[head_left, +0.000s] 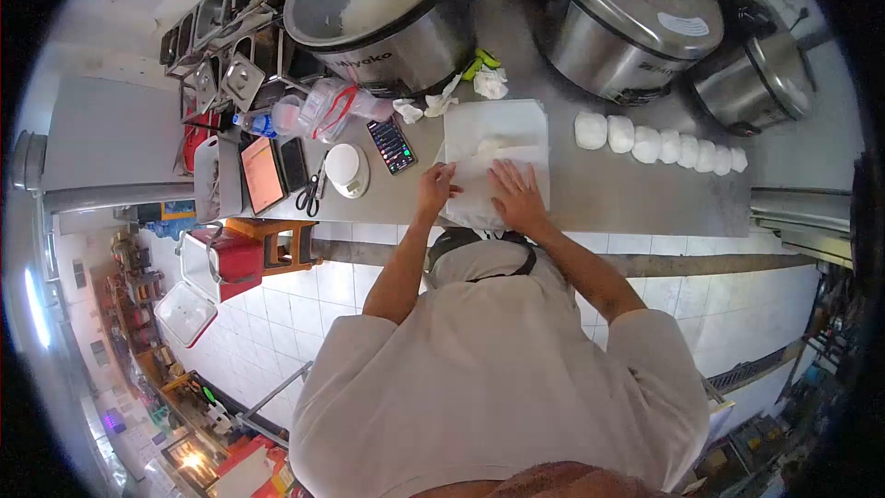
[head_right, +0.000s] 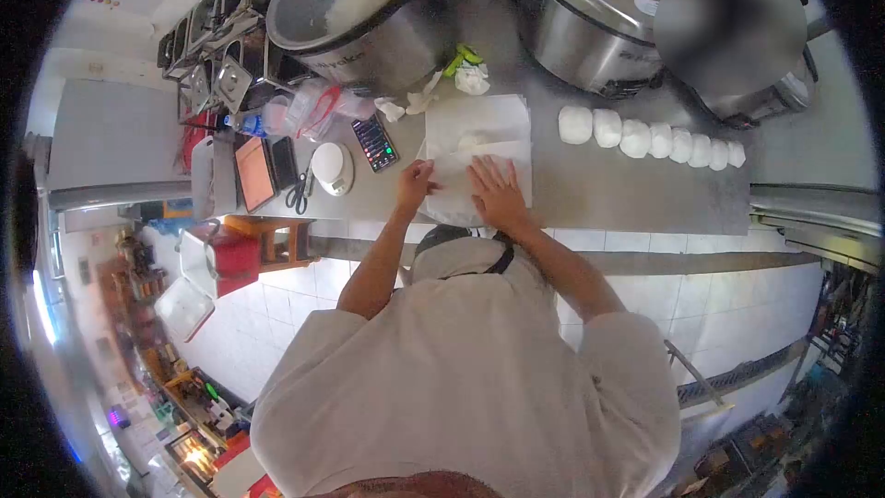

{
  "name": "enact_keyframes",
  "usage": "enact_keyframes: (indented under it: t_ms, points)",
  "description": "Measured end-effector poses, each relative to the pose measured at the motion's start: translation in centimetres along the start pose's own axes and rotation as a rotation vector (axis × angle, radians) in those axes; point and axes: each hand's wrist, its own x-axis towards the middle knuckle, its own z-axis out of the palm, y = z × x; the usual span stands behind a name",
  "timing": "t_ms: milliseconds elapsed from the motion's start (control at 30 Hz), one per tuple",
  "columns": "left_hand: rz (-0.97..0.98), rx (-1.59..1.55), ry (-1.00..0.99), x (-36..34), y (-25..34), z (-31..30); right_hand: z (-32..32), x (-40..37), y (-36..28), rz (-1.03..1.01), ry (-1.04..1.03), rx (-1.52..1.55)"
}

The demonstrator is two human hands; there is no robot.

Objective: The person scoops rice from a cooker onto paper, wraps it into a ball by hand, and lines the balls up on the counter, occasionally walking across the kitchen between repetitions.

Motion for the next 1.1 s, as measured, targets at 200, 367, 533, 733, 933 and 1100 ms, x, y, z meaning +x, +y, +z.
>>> enact_keyframes:
  t_ms: [200, 367, 533, 733, 933, 1100]
  points:
    - [-0.105, -0.059, 0.259, 2.6, 1.1, 1.0, 0.9, 1.1, -1.0, 0.114, 0.02, -0.129]
    - [0.181, 0.514, -0.069, 4.7, 2.0, 0.6, 1.2, 0.9, -1.7, 0.147, 0.036, -0.166]
    - [0.072, 0.713, -0.245, 8.1, 3.1, -1.2, 1.1, 1.0, -1.9, 0.172, -0.007, -0.189]
    - [0.318, 0.526, 0.08, 14.0, 1.9, 2.7, 1.7, 1.0, -2.7, 0.215, -0.007, -0.165]
    - [0.767, 0.788, -0.504, 15.3, 3.1, -1.9, 1.7, 1.4, -2.7, 0.223, 0.013, -0.176]
    - [0.367, 1.067, -0.74, 12.3, 12.1, 3.8, 1.1, 1.3, -3.1, 0.238, -0.008, -0.158]
